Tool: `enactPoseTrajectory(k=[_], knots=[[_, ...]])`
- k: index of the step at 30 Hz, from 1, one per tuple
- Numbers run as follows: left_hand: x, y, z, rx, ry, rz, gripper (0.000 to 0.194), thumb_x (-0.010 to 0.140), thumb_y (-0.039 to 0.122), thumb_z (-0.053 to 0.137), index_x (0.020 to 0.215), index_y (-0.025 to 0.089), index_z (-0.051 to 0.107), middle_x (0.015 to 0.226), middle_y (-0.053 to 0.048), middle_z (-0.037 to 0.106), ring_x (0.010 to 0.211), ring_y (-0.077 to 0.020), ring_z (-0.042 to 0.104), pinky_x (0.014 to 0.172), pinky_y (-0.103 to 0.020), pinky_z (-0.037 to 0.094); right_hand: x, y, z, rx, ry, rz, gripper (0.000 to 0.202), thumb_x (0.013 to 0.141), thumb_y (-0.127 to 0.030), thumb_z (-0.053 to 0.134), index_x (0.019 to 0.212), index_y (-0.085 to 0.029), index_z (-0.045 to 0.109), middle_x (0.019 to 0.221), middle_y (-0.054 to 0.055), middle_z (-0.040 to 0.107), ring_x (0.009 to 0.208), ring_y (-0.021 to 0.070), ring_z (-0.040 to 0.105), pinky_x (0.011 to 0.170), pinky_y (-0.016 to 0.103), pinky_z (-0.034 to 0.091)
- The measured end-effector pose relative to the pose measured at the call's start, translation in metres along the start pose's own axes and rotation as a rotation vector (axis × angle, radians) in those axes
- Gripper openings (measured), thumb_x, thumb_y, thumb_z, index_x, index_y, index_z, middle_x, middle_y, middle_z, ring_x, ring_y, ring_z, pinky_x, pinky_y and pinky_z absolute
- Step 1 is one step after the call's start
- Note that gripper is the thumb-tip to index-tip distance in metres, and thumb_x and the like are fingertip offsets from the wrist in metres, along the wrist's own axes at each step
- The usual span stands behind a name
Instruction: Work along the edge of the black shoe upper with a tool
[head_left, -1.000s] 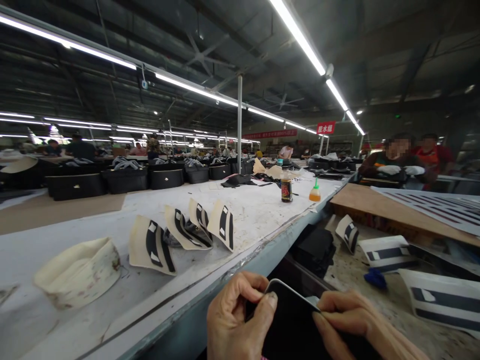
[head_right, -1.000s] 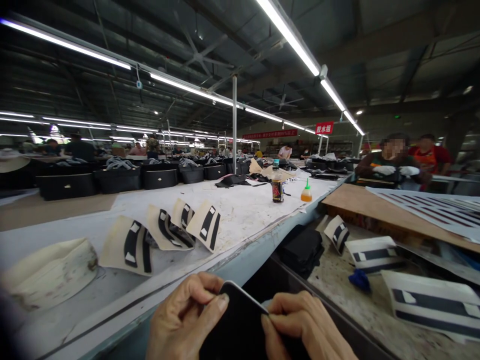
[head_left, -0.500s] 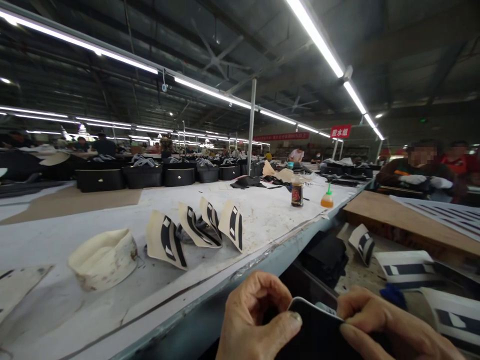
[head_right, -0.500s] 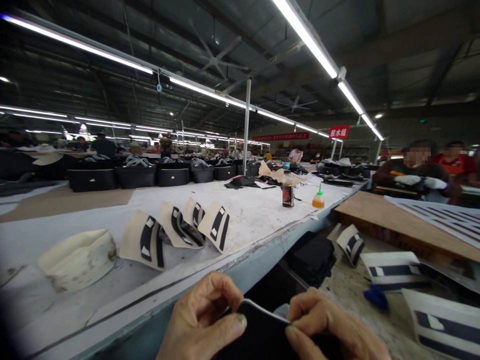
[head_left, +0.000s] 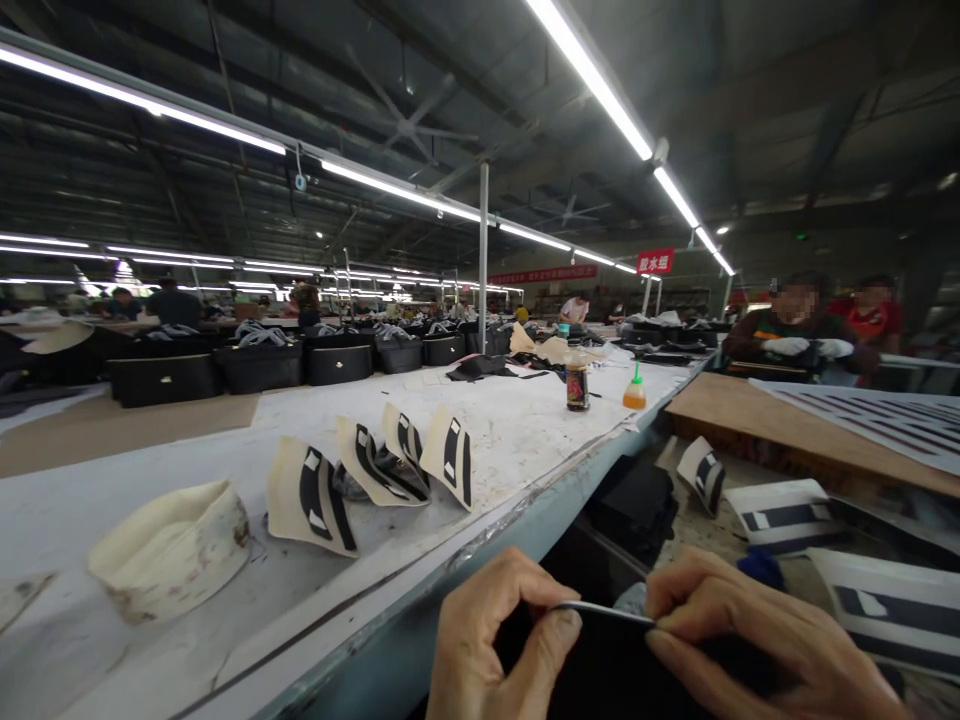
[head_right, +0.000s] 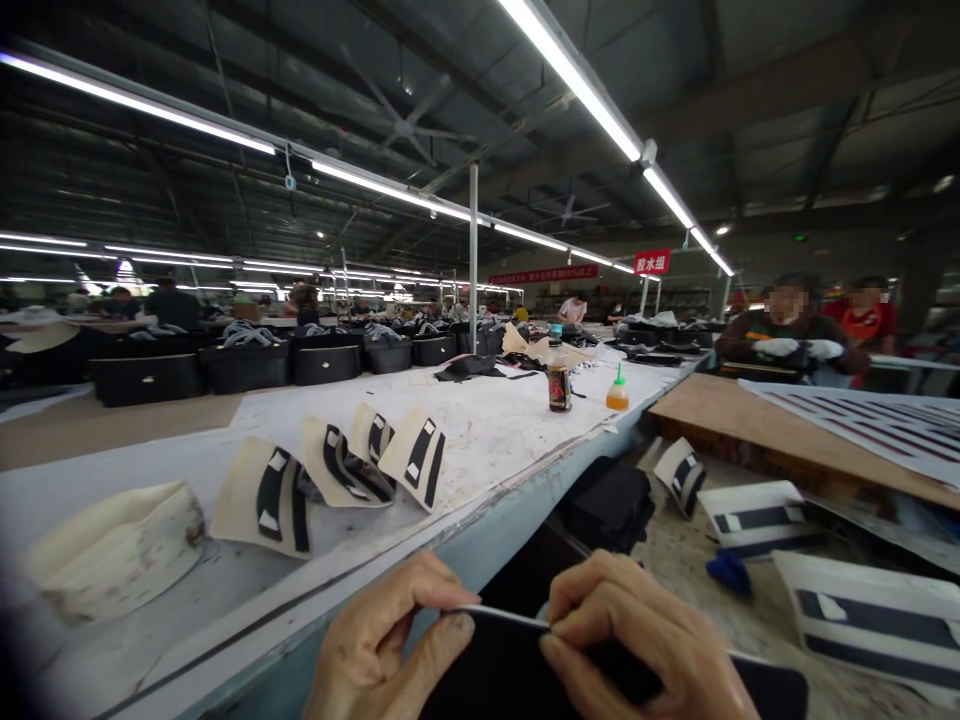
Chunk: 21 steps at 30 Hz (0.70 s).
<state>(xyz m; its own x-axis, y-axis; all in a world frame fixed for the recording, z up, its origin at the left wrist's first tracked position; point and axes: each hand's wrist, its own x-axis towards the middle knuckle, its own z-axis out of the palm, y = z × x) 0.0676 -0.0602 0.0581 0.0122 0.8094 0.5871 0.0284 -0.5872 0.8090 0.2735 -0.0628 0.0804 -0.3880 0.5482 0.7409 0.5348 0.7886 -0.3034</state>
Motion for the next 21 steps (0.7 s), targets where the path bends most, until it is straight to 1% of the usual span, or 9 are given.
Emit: enactPoseTrajectory(k=[2,3,5,8,10,12,16,19,21], knots=[[0.0,-0.003,-0.001,0.093,-0.009,0.073,0.013,0.082,0.012,0.061,0.071,0.02,0.063,0.069,0.003,0.062,0.065,-0.0097,0.059,0.065,-0.016,0.046,0.002,-0.002,-0.002,-0.015,-0.026,-0.013,0.016,0.083,-0.009,0.064,0.074,-0.021,0.058,0.079,-0.005,0.068,0.07,0.0064,0.067,0.065,0.013,0.051],[0.001,-0.004,-0.003,0.144,-0.028,0.119,0.012,0.082,0.011,0.061,0.074,0.02,0.063,0.069,0.004,0.063,0.064,-0.0095,0.06,0.064,-0.015,0.047,0.002,-0.004,-0.002,-0.014,-0.026,-0.009,0.017,0.083,-0.008,0.064,0.075,-0.021,0.058,0.08,-0.005,0.068,0.07,0.0063,0.067,0.066,0.013,0.051],[0.004,-0.005,-0.009,0.241,-0.131,0.248,0.016,0.081,0.007,0.063,0.087,0.021,0.068,0.072,0.003,0.066,0.063,-0.0091,0.063,0.062,-0.013,0.048,0.003,-0.005,-0.003,-0.001,-0.027,0.005,0.018,0.083,-0.008,0.064,0.074,-0.021,0.056,0.08,-0.005,0.068,0.07,0.0062,0.067,0.066,0.014,0.05],[0.011,-0.006,-0.017,0.283,-0.284,0.489,0.036,0.081,-0.002,0.062,0.109,0.019,0.071,0.074,-0.003,0.069,0.06,-0.0095,0.063,0.058,-0.014,0.051,0.003,-0.006,-0.004,0.02,-0.053,0.036,0.02,0.084,-0.008,0.064,0.071,-0.021,0.054,0.079,-0.006,0.067,0.071,0.0062,0.066,0.066,0.014,0.05],[0.015,-0.005,-0.018,0.266,-0.327,0.579,0.039,0.08,-0.007,0.061,0.111,0.015,0.071,0.072,-0.005,0.069,0.059,-0.0105,0.063,0.057,-0.016,0.052,0.004,-0.006,-0.003,0.039,-0.076,0.058,0.021,0.084,-0.008,0.063,0.071,-0.02,0.054,0.079,-0.005,0.067,0.071,0.0065,0.065,0.066,0.015,0.049],[0.018,-0.003,-0.016,0.255,-0.334,0.607,0.035,0.079,-0.008,0.063,0.106,0.012,0.072,0.07,-0.007,0.07,0.059,-0.0113,0.063,0.058,-0.017,0.054,0.005,-0.007,-0.002,0.065,-0.092,0.084,0.02,0.084,-0.008,0.064,0.07,-0.02,0.054,0.079,-0.005,0.067,0.072,0.0069,0.066,0.067,0.015,0.05],[0.022,-0.003,-0.005,0.249,-0.355,0.604,0.026,0.077,-0.008,0.062,0.095,0.007,0.076,0.065,-0.009,0.07,0.054,-0.0113,0.064,0.055,-0.015,0.053,0.005,-0.01,0.002,0.121,-0.078,0.136,0.021,0.082,-0.006,0.065,0.069,-0.02,0.055,0.08,-0.005,0.067,0.073,0.0072,0.066,0.069,0.015,0.049],[0.023,-0.005,-0.001,0.213,-0.36,0.6,0.027,0.076,-0.009,0.062,0.094,0.007,0.075,0.065,-0.009,0.071,0.054,-0.0113,0.066,0.055,-0.014,0.054,0.003,-0.009,0.003,0.163,-0.065,0.156,0.022,0.08,-0.005,0.065,0.067,-0.02,0.056,0.078,-0.005,0.067,0.072,0.007,0.066,0.068,0.015,0.049],[0.022,-0.009,-0.001,0.166,-0.342,0.614,0.03,0.076,-0.009,0.064,0.097,0.009,0.074,0.069,-0.009,0.072,0.056,-0.0113,0.068,0.057,-0.013,0.054,0.003,-0.007,0.002,0.186,-0.055,0.174,0.022,0.079,-0.006,0.066,0.066,-0.019,0.057,0.077,-0.005,0.068,0.071,0.0072,0.066,0.068,0.014,0.049]])
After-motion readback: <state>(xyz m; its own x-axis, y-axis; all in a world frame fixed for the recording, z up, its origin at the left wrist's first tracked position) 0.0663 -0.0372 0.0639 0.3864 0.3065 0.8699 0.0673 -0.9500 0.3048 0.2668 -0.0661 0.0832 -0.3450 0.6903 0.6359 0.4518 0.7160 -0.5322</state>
